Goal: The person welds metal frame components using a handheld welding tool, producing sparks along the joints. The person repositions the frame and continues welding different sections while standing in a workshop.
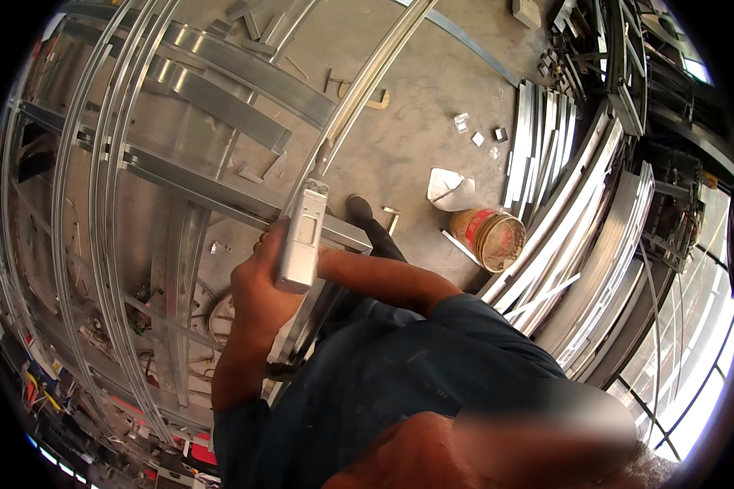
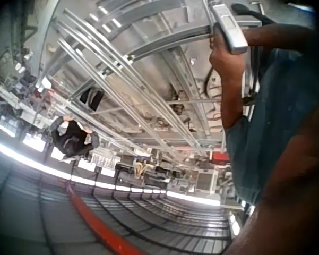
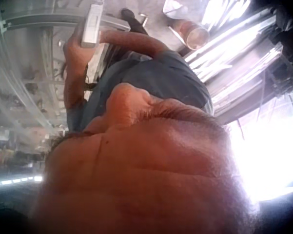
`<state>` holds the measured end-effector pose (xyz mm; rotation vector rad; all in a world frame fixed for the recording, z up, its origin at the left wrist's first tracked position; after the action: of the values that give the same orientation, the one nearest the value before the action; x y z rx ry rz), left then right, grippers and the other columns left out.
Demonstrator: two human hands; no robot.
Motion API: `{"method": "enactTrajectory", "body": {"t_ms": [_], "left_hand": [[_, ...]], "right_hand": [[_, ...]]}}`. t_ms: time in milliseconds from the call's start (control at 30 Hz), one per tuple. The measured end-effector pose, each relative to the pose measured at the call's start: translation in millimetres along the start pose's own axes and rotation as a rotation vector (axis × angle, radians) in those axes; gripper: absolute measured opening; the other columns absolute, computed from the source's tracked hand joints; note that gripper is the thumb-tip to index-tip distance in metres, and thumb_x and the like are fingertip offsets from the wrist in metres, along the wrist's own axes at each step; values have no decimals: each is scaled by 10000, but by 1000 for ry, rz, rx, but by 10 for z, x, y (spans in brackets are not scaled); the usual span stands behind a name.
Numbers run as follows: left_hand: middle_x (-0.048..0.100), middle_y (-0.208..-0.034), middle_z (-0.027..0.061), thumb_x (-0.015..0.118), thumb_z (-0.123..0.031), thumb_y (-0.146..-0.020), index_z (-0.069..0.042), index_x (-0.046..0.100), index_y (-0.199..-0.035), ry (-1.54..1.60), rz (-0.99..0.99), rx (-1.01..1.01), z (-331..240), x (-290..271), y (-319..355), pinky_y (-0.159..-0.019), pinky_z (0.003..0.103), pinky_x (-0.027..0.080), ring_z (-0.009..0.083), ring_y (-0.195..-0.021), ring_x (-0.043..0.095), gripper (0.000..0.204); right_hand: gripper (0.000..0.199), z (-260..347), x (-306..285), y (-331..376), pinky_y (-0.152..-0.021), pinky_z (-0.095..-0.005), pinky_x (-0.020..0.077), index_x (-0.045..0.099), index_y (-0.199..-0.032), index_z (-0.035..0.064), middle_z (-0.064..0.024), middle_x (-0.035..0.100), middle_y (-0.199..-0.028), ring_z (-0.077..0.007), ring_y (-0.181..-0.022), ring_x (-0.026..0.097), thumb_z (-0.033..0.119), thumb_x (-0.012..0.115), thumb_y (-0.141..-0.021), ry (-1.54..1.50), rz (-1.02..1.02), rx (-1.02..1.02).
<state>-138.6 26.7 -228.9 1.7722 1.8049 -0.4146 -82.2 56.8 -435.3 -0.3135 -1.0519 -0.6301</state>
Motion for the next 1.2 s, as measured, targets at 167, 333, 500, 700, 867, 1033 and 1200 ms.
{"method": "enactTrajectory", "body": {"t_ms": [167, 333, 500, 700, 867, 1033, 1200], "left_hand": [[719, -988, 237, 829, -206, -762, -32, 611, -1340, -318, -43, -5, -61, 338, 45, -759, 472, 603, 419, -905, 725, 642], [710, -936, 223, 828, -243, -748, -46, 617, -1332, -420, -87, 29, -117, 468, 22, -714, 499, 594, 427, -828, 707, 651], [704, -910, 200, 854, -252, -721, -49, 602, -1345, -459, -90, 6, -200, 567, 0, -684, 498, 587, 427, -823, 700, 703], [695, -963, 202, 855, -252, -717, -44, 601, -1332, -509, -88, 3, -241, 606, -20, -707, 499, 577, 423, -844, 691, 697], [699, -947, 200, 704, -169, -787, -123, 606, -1342, -483, -100, -29, -240, 604, -33, -693, 529, 576, 453, -810, 697, 565], [680, -915, 201, 685, -172, -800, -153, 584, -1356, -488, -125, -26, -218, 602, -20, -693, 537, 575, 460, -790, 686, 566], [665, -889, 197, 675, -170, -807, -190, 565, -1329, -471, -111, -58, -220, 605, -34, -696, 541, 576, 462, -804, 682, 534]], "right_hand": [[215, -481, -111, -197, -971, -427, 446, 587, -976, 96, -100, 574, -979, -269, -1007, 545, 288, 676, -939, -1279, 115, 54], [212, -697, -372, -261, -900, -434, 421, 542, -899, 120, -75, 518, -897, -264, -907, 499, 286, 668, -942, -1054, -45, -80], [200, -669, -298, -310, -861, -442, 426, 545, -904, 147, -47, 522, -908, -247, -892, 491, 291, 679, -942, -1199, 79, -87], [207, -459, -176, -241, -844, -446, 432, 551, -915, 152, -45, 526, -910, -245, -883, 490, 307, 687, -937, -1164, 79, -164], [209, -376, -145, -235, -845, -443, 433, 556, -920, 149, -48, 533, -915, -246, -884, 493, 313, 684, -936, -1172, 87, -147], [213, -432, -147, -213, -847, -439, 435, 560, -925, 145, -51, 539, -919, -247, -886, 496, 320, 680, -934, -1186, 107, -128], [217, -456, -163, -227, -848, -436, 437, 564, -930, 141, -54, 546, -924, -249, -887, 498, 326, 677, -932, -1189, 129, -118]]}}
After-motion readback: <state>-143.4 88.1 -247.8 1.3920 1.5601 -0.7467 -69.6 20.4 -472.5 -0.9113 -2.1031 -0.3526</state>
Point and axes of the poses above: each hand's wrist, its own y-axis away from the middle knuckle, its own x-axis out of the palm, z = x × y, the point moved 9 cm from there along -y, towards the middle knuckle
